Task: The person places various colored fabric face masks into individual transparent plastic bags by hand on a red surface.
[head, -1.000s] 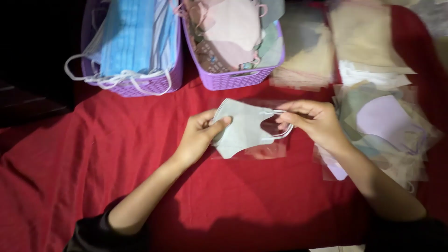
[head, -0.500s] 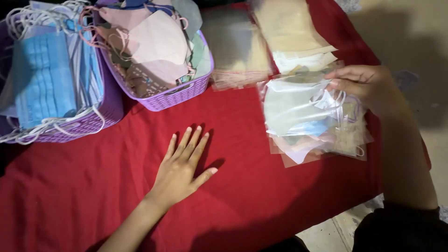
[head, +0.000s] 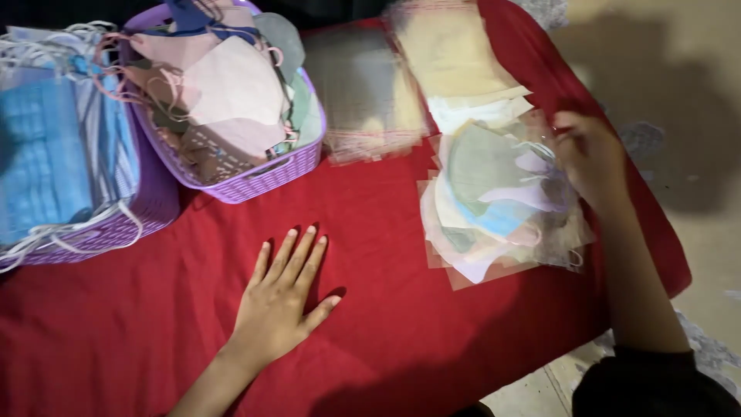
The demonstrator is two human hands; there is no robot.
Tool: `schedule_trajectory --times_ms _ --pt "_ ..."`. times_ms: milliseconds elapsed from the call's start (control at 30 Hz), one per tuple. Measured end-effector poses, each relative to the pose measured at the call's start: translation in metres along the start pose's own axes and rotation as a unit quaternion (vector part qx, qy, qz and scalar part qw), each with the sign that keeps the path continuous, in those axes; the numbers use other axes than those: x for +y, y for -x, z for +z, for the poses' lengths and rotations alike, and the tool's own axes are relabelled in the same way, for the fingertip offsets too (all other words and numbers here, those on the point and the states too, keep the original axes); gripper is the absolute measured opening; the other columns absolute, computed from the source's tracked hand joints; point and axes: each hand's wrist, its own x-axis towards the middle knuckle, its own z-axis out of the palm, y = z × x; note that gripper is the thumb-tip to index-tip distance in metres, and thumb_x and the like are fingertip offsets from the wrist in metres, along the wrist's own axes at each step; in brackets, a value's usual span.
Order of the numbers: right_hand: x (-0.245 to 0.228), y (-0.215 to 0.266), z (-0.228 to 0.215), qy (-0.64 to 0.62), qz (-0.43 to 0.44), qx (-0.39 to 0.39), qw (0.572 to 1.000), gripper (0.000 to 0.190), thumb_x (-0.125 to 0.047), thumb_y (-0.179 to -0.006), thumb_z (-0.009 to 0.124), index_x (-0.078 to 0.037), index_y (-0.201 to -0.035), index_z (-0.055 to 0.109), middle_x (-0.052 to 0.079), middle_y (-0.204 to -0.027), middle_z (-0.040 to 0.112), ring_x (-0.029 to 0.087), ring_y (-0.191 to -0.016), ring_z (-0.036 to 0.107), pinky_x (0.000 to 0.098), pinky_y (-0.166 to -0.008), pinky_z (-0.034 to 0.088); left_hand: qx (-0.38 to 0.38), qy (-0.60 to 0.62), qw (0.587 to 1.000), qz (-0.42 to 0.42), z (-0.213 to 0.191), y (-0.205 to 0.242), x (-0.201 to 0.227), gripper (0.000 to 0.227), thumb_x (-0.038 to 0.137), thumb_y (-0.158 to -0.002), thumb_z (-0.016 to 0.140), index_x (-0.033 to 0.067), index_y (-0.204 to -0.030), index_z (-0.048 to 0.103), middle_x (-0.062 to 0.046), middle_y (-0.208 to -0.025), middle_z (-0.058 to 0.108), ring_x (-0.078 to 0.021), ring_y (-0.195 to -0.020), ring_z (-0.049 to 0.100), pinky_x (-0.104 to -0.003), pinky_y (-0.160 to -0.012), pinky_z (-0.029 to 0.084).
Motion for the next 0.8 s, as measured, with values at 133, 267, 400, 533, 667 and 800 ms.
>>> schedule_trajectory --times_ms 133,267,400,533,667,800 --pt "-0.031 0.003 0.015 0.100 -0.214 0.118 0.964 0.040 -0.003 -0.102 0.058 0.016 -0.136 0.067 0.034 -0.129 0.069 0.049 -0.116 0.062 0.0531 -0.102 0.044 -0.012 0.021 0.999 -0.027 -0.001 0.001 0.000 0.081 0.064 -0.095 0.048 0.0129 -0.158 0.036 -0.008 -0.166 0.033 -0.0269 -0.153 0.030 -0.052 -0.123 0.021" --pt "-0.108 0.052 0.114 -0.050 -0.275 -0.010 0.960 0.043 -0.008 -0.096 0.067 -0.005 -0.139 0.063 0.016 -0.135 0.067 0.034 -0.128 0.059 0.0453 -0.114 0.040 -0.028 0.098 0.991 -0.088 -0.003 0.004 -0.002 0.086 0.063 -0.097 0.049 0.0088 -0.161 0.027 -0.013 -0.166 0.029 -0.0311 -0.153 0.026 -0.052 -0.123 0.017" --pt "-0.207 0.106 0.166 0.044 -0.458 -0.154 0.874 0.069 -0.040 -0.098 0.061 -0.006 -0.155 0.042 0.017 -0.160 0.042 0.033 -0.149 0.037 0.0541 -0.119 0.029 0.032 0.087 0.980 -0.179 0.010 0.007 -0.008 0.078 0.057 -0.103 0.044 0.0000 -0.157 0.035 -0.022 -0.161 0.037 -0.0373 -0.150 0.032 -0.054 -0.121 0.021" --pt "-0.222 0.104 0.187 0.035 -0.386 -0.273 0.880 0.069 -0.037 -0.104 0.050 -0.006 -0.161 0.027 0.017 -0.167 0.028 0.035 -0.154 0.024 0.0576 -0.119 0.023 0.044 0.054 0.984 -0.164 0.010 0.008 -0.011 0.063 0.034 -0.102 0.045 -0.0035 -0.152 0.042 -0.025 -0.158 0.041 -0.0383 -0.148 0.037 -0.055 -0.118 0.027" --pt "-0.218 0.109 0.191 0.078 -0.399 -0.268 0.873 0.067 -0.040 -0.106 0.045 -0.006 -0.160 0.027 0.015 -0.169 0.022 0.031 -0.156 0.018 0.0548 -0.123 0.011 0.069 0.041 0.982 -0.171 0.012 -0.002 -0.016 0.049 0.029 -0.094 0.053 0.0044 -0.137 0.058 -0.018 -0.146 0.054 -0.0373 -0.137 0.049 -0.052 -0.109 0.040" --pt "-0.210 0.114 0.202 0.100 -0.421 -0.230 0.872 0.063 -0.045 -0.108 0.040 -0.001 -0.153 0.039 0.020 -0.160 0.037 0.034 -0.154 0.026 0.0569 -0.124 0.014 0.201 0.033 0.974 -0.103 0.000 -0.039 -0.032 0.024 0.038 -0.092 0.061 0.0240 -0.106 0.075 0.003 -0.092 0.075 -0.0180 -0.090 0.074 -0.032 -0.072 0.058"
